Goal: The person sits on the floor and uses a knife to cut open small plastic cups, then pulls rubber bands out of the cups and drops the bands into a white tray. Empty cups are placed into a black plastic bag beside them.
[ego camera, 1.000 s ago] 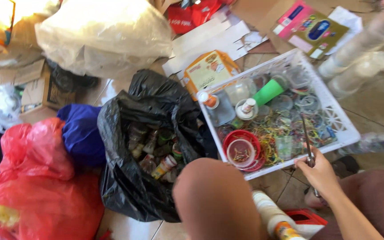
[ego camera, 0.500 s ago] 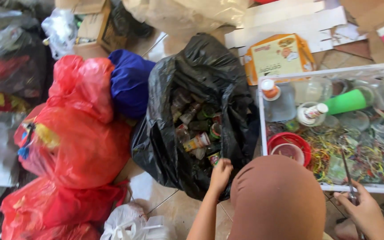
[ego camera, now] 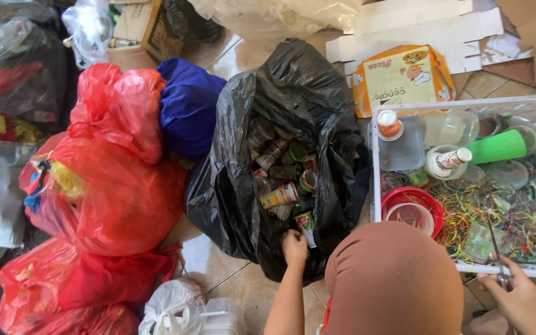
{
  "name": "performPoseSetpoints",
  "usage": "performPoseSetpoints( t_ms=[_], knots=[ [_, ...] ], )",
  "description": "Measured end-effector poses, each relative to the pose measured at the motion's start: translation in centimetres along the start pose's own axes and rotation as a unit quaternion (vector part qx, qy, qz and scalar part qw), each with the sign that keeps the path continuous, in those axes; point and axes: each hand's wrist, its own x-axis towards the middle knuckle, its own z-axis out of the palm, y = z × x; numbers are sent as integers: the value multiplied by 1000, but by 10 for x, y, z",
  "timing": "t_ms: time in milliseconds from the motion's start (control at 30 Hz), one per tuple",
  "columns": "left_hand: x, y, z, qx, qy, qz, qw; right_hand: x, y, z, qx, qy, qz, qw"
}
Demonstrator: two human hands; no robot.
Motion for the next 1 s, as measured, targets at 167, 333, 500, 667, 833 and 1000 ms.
performPoseSetpoints(
  t_ms=[167,333,500,667,833,1000],
  knots=[
    [-8,20,-29,-27,-4,-64,998,8,8,-10,-7,12,9,1000],
    [4,30,-30,-55,-5,-41,998,16,27,-19,30,28,-10,999],
    [26,70,-35,-113,47,30,992,22,37,-30,46,59,-39,996],
    [50,112,-44,-119,72,-12,990,27,47,-36,62,81,-58,993],
    [74,123,-44,-88,81,-172,978,19,32,-36,68,79,-25,994],
    [82,126,-51,5,78,-137,987,17,25,-37,36,82,-16,996]
  ],
)
